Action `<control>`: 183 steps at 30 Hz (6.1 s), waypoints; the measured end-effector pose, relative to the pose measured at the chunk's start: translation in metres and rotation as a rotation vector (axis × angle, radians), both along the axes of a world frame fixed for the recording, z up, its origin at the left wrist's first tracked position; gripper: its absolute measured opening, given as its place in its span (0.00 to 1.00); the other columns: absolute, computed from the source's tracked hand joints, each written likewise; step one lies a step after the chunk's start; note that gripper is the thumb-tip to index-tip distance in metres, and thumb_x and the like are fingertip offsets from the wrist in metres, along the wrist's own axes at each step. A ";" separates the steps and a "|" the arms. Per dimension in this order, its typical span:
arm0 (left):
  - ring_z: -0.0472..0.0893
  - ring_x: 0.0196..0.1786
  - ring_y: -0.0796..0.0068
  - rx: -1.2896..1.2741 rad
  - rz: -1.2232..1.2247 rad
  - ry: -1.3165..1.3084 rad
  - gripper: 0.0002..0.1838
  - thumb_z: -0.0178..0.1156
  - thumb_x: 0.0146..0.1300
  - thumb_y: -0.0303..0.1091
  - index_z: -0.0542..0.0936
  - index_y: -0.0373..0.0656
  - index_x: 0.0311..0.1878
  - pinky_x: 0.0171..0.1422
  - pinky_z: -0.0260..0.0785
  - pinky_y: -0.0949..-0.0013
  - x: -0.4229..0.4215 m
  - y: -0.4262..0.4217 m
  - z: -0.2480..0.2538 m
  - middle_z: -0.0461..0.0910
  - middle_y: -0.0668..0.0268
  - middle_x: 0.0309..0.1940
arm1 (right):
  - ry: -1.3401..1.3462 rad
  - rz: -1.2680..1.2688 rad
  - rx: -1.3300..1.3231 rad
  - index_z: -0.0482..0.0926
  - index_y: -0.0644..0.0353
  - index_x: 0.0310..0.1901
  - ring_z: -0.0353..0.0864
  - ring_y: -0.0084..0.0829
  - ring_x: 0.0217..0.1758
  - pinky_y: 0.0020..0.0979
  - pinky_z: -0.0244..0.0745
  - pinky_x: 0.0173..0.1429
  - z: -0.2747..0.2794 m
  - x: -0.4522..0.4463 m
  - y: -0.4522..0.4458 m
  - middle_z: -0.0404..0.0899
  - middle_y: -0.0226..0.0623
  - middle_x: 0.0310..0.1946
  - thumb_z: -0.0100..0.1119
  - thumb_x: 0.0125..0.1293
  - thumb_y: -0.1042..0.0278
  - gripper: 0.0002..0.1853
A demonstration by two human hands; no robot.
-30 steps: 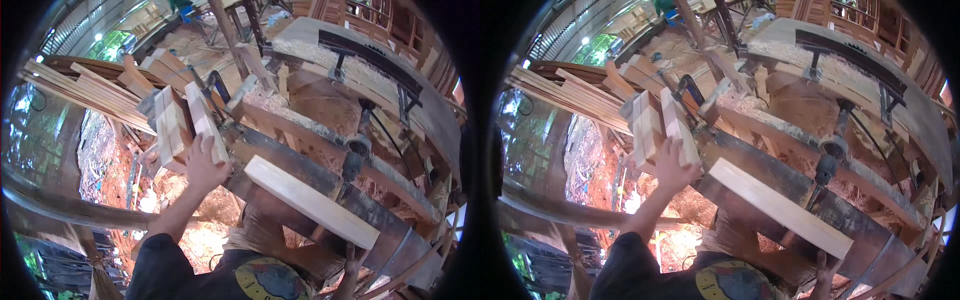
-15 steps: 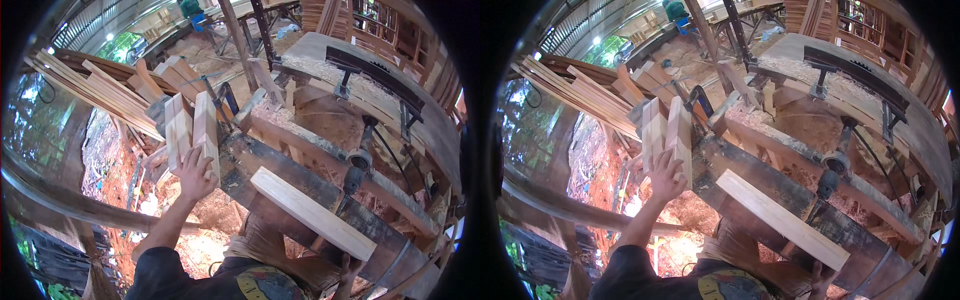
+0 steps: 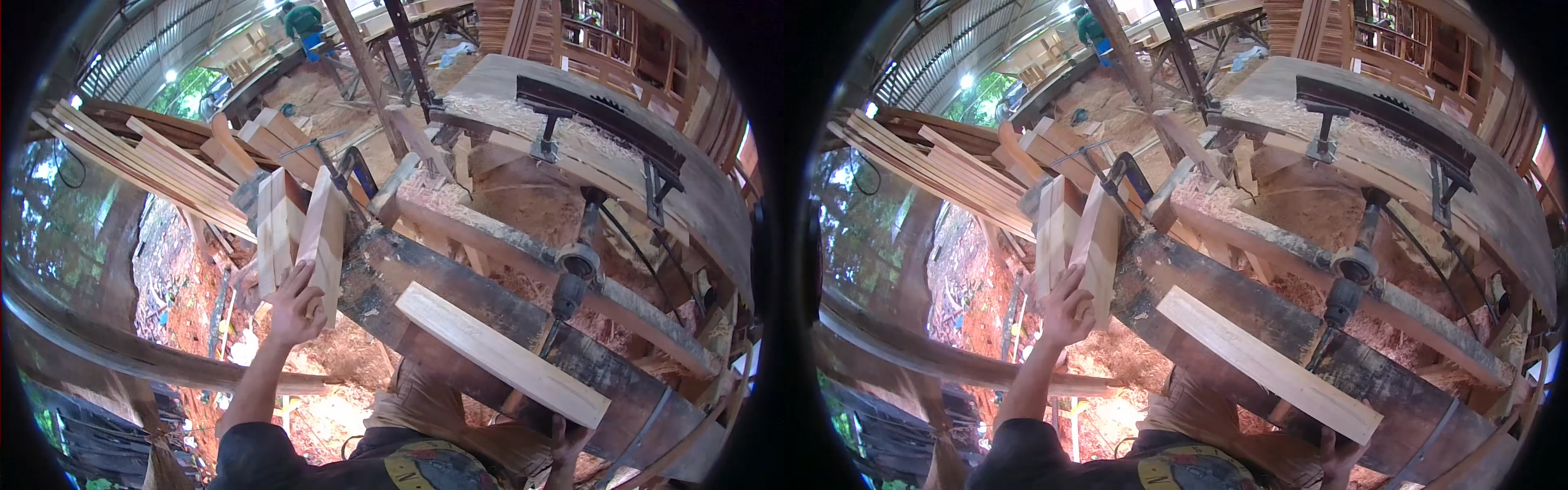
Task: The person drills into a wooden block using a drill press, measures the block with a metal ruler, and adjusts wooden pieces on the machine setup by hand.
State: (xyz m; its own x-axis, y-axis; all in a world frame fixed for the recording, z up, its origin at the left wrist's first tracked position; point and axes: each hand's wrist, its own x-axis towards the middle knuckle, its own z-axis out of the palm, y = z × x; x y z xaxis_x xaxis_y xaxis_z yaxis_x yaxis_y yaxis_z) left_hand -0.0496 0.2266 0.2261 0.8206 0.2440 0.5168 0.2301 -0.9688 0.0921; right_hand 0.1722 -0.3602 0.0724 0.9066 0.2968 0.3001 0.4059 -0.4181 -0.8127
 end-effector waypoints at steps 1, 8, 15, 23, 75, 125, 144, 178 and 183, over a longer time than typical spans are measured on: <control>0.75 0.74 0.34 -0.001 -0.002 0.003 0.13 0.65 0.49 0.31 0.85 0.42 0.40 0.80 0.63 0.37 0.000 0.000 0.002 0.78 0.42 0.70 | -0.013 0.006 -0.022 0.69 0.72 0.73 0.77 0.49 0.69 0.47 0.70 0.75 0.001 0.000 0.000 0.74 0.58 0.70 0.74 0.65 0.55 0.41; 0.75 0.74 0.38 -0.024 0.025 -0.061 0.13 0.65 0.50 0.29 0.85 0.43 0.41 0.79 0.63 0.34 0.002 0.008 -0.009 0.79 0.44 0.69 | 0.086 0.057 0.161 0.70 0.71 0.73 0.75 0.49 0.71 0.48 0.67 0.76 0.009 0.000 0.008 0.76 0.56 0.67 0.75 0.64 0.63 0.39; 0.74 0.75 0.38 -0.003 0.024 -0.030 0.10 0.64 0.55 0.29 0.86 0.43 0.40 0.79 0.65 0.43 0.023 0.020 -0.002 0.79 0.45 0.69 | -0.010 0.076 0.154 0.70 0.73 0.71 0.77 0.50 0.71 0.47 0.68 0.78 0.019 0.003 0.013 0.76 0.58 0.68 0.73 0.63 0.65 0.38; 0.65 0.82 0.38 -0.271 -0.128 0.133 0.32 0.65 0.56 0.36 0.78 0.39 0.66 0.85 0.54 0.36 0.068 -0.069 0.044 0.72 0.45 0.76 | 0.149 0.021 0.217 0.72 0.73 0.70 0.76 0.50 0.72 0.48 0.71 0.75 0.026 -0.001 0.021 0.74 0.55 0.70 0.74 0.62 0.39 0.48; 0.76 0.70 0.46 -0.431 -0.199 0.683 0.35 0.67 0.62 0.55 0.76 0.40 0.65 0.84 0.55 0.34 0.111 -0.020 0.029 0.80 0.49 0.63 | 0.087 0.159 0.169 0.78 0.67 0.52 0.88 0.48 0.46 0.43 0.82 0.47 0.048 0.019 0.118 0.83 0.49 0.46 0.78 0.51 0.76 0.26; 0.78 0.57 0.47 -0.121 -0.242 0.558 0.39 0.66 0.60 0.69 0.77 0.38 0.52 0.67 0.68 0.41 0.137 -0.075 0.005 0.79 0.51 0.51 | 0.109 0.408 0.155 0.79 0.71 0.56 0.88 0.49 0.45 0.44 0.85 0.44 0.048 0.055 0.072 0.82 0.53 0.50 0.84 0.49 0.70 0.33; 0.73 0.70 0.48 -0.063 -0.251 0.115 0.37 0.65 0.69 0.64 0.73 0.40 0.63 0.80 0.60 0.35 0.043 -0.096 -0.048 0.74 0.50 0.66 | -0.041 0.359 0.161 0.73 0.64 0.61 0.85 0.50 0.49 0.46 0.82 0.51 0.057 0.014 0.068 0.78 0.58 0.60 0.79 0.44 0.77 0.39; 0.64 0.77 0.40 -0.033 -0.192 0.015 0.37 0.73 0.70 0.50 0.68 0.42 0.74 0.77 0.72 0.40 0.012 -0.130 -0.092 0.59 0.43 0.74 | -0.203 0.392 -0.274 0.86 0.58 0.43 0.79 0.47 0.57 0.47 0.76 0.60 0.126 0.007 0.087 0.81 0.37 0.44 0.77 0.55 0.74 0.13; 0.63 0.78 0.42 -0.047 -0.200 0.002 0.36 0.72 0.71 0.50 0.68 0.42 0.74 0.77 0.70 0.38 0.012 -0.130 -0.093 0.59 0.44 0.73 | -0.213 0.522 -0.196 0.82 0.60 0.40 0.78 0.47 0.56 0.47 0.73 0.61 0.123 0.011 0.089 0.78 0.37 0.43 0.74 0.50 0.74 0.15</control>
State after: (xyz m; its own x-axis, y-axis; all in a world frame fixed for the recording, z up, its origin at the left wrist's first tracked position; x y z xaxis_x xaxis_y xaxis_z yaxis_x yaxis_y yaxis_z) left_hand -0.0380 0.0968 0.1332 0.8563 0.0999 0.5067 0.0340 -0.9899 0.1378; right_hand 0.1828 -0.2715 0.1953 0.5517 0.7550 0.3544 0.7439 -0.2533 -0.6184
